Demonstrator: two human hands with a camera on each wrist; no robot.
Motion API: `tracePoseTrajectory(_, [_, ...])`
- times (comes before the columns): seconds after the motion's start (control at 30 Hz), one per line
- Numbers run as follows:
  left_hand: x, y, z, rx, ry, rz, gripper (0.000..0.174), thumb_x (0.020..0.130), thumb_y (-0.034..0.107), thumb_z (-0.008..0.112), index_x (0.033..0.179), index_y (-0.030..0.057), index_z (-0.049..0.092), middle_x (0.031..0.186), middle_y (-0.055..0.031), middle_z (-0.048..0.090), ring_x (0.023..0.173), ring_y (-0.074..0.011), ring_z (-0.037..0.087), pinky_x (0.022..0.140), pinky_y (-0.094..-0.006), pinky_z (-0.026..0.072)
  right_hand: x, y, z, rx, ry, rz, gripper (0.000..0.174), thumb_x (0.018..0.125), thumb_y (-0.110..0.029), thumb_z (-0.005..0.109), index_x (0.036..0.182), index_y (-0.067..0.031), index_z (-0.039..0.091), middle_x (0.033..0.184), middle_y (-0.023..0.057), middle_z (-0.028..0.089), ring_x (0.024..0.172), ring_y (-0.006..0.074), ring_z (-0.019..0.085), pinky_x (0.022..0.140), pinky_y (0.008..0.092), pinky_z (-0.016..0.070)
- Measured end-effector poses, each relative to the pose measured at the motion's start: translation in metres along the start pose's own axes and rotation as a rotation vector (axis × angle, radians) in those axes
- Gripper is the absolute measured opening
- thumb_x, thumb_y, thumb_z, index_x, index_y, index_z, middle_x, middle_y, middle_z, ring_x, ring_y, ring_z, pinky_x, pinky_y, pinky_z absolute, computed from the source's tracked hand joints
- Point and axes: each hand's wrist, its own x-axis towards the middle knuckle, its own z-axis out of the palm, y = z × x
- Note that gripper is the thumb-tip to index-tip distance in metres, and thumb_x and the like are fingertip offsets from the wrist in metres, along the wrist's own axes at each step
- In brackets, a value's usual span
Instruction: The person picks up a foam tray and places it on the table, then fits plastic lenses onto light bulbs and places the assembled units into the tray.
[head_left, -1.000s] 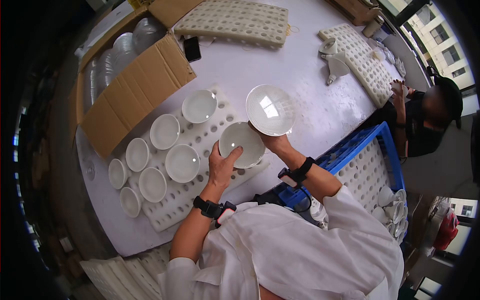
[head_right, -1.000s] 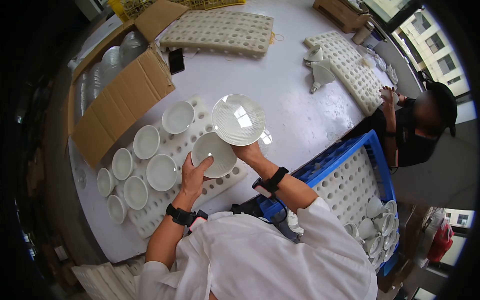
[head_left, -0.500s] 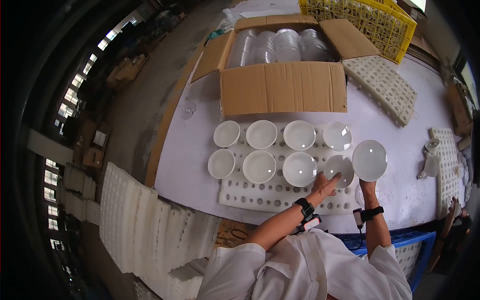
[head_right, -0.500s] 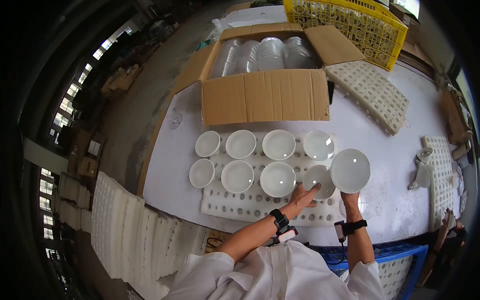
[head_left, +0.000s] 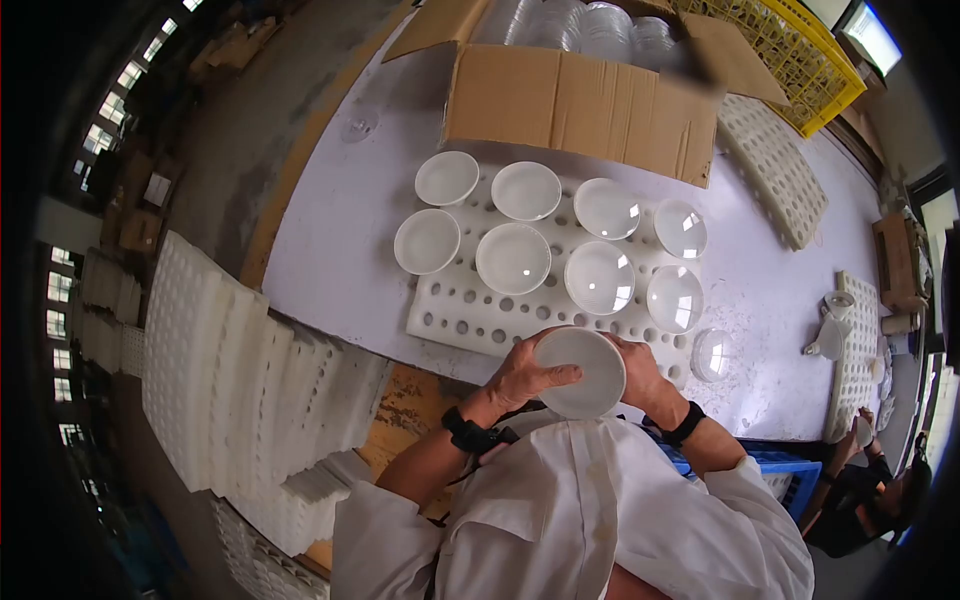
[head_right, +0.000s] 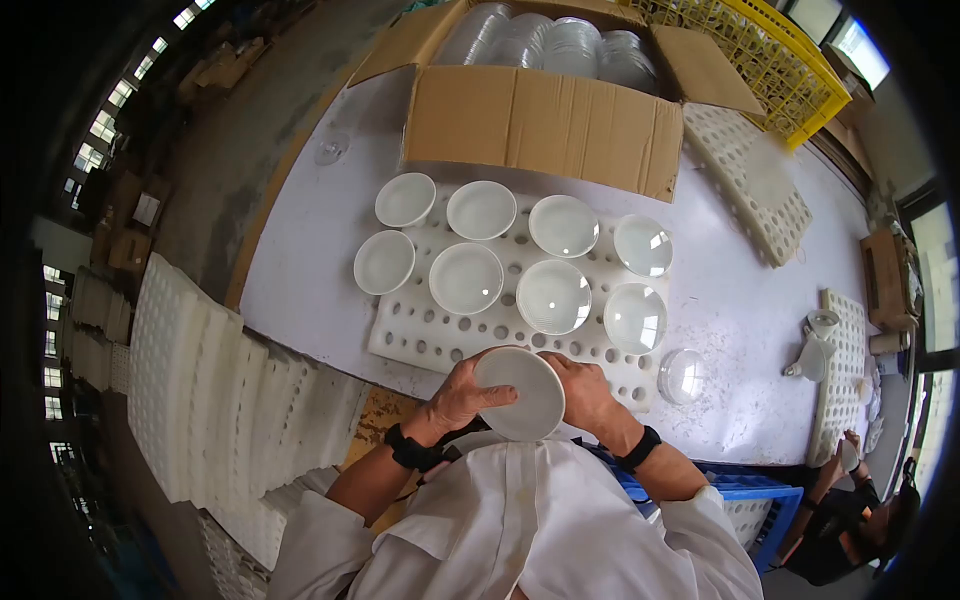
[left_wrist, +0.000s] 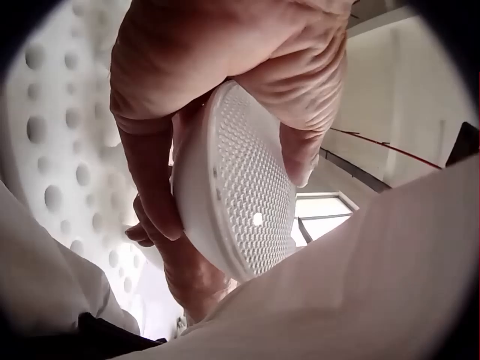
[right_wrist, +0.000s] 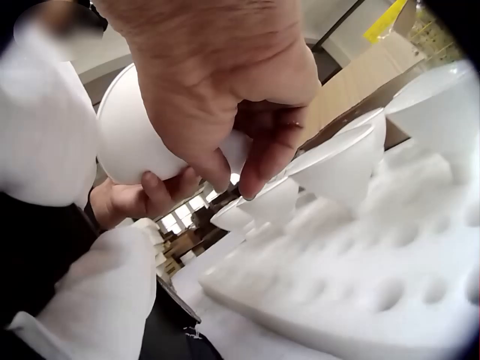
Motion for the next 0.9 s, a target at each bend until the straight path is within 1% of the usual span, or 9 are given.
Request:
tracePoseTrajectory(0.17, [-0.053,-0.021,-0.049,-0.299,0.217,-0.044,0.048,0.077,0.013,0.070,0.119,-0.0005,0.050,0.108,-0.0077,0.058,0.099,-0.0156,0.055,0.088,-0.0295,0.0443,0.043,-0.023,0.040,0.121,0.051,-0.239,0.059,0.071,-0.018,0.068,0.126,-0.0074,0.047,0.124,0.0118,0.052,0.103,0.0287,0.058,0.074,0.0376,0.0542])
tracePoseTrajectory(0.3, [-0.082,-0.020,-0.105,-0.422,0.723,0.168,0.044,0.079,0.009,0.067,0.118,0.0001,0.051,0.108,-0.0078,0.058,0.098,-0.0178,0.056,0.085,-0.0322,0.0468,0.034,-0.016,0.061,0.038,-0.122,-0.051,0.061,0.074,-0.016,0.070,0.129,-0.0110,0.045,0.132,0.0142,0.044,0.113,0.0324,0.050,0.090,0.0384,0.0475])
tracePoseTrajectory(0.4, [-0.085,-0.021,-0.141,-0.358,0.896,0.142,0.043,0.080,0.010,0.067,0.118,-0.0011,0.050,0.110,-0.0085,0.057,0.099,-0.0192,0.056,0.086,-0.0332,0.0472,0.021,-0.001,0.078,-0.125,-0.183,0.041,0.059,0.074,-0.017,0.068,0.129,-0.0149,0.047,0.134,0.0120,0.042,0.124,0.0323,0.038,0.102,0.0435,0.0337])
tracePoseTrajectory(0.5, [-0.081,-0.036,-0.169,-0.272,0.929,0.055,0.045,0.081,0.012,0.068,0.119,-0.0026,0.050,0.112,-0.0093,0.057,0.101,-0.0213,0.056,0.087,-0.0348,0.0476,0.016,0.015,0.092,-0.278,-0.070,-0.012,0.057,0.070,-0.018,0.068,0.124,-0.0141,0.052,0.132,0.0114,0.043,0.123,0.0307,0.039,0.102,0.0422,0.0339])
tracePoseTrajectory(0.67, [-0.069,-0.031,-0.193,-0.208,0.930,-0.191,0.055,0.083,0.030,0.065,0.123,-0.0028,0.047,0.111,-0.0150,0.058,0.095,-0.0270,0.061,0.075,-0.0388,0.0534,0.011,0.021,0.116,-0.261,0.182,-0.032,0.034,0.081,-0.016,0.052,0.114,-0.0174,0.058,0.124,0.0088,0.048,0.120,0.0277,0.041,0.103,0.0430,0.0330])
tracePoseTrajectory(0.7, [-0.067,-0.025,-0.191,-0.187,0.925,-0.217,0.048,0.084,0.032,0.063,0.122,0.0054,0.049,0.110,-0.0114,0.058,0.095,-0.0262,0.060,0.070,-0.0374,0.0527,0.010,0.020,0.119,-0.253,0.238,-0.024,0.032,0.081,-0.016,0.052,0.112,-0.0196,0.059,0.124,0.0072,0.048,0.119,0.0289,0.041,0.102,0.0450,0.0327])
tracePoseTrajectory(0.77, [-0.094,-0.054,-0.267,1.142,0.306,0.160,0.060,0.081,0.005,0.058,0.135,-0.0046,0.033,0.125,-0.0273,0.048,0.116,-0.0392,0.048,0.100,-0.0465,0.0376,0.011,0.022,0.134,-0.321,0.331,0.003,0.030,0.080,-0.018,0.054,0.109,-0.0215,0.060,0.124,0.0059,0.047,0.120,0.0309,0.040,0.102,0.0478,0.0309])
tracePoseTrajectory(0.83, [-0.091,-0.052,-0.256,0.612,0.435,0.110,0.069,0.074,0.002,0.063,0.135,-0.0066,0.032,0.124,-0.0299,0.048,0.117,-0.0396,0.047,0.101,-0.0419,0.0371,0.012,0.017,0.133,-0.375,0.328,0.045,0.028,0.078,-0.019,0.056,0.106,-0.0219,0.061,0.123,0.0060,0.047,0.119,0.0323,0.039,0.103,0.0488,0.0291])
tracePoseTrajectory(0.9, [-0.084,-0.055,-0.266,0.448,0.357,0.176,0.072,0.072,0.017,0.073,0.130,-0.0080,0.038,0.120,-0.0304,0.050,0.111,-0.0395,0.051,0.099,-0.0421,0.0390,0.015,0.016,0.137,-0.373,0.347,0.097,0.029,0.078,-0.020,0.056,0.107,-0.0207,0.061,0.124,0.0074,0.047,0.120,0.0321,0.039,0.103,0.0490,0.0291])
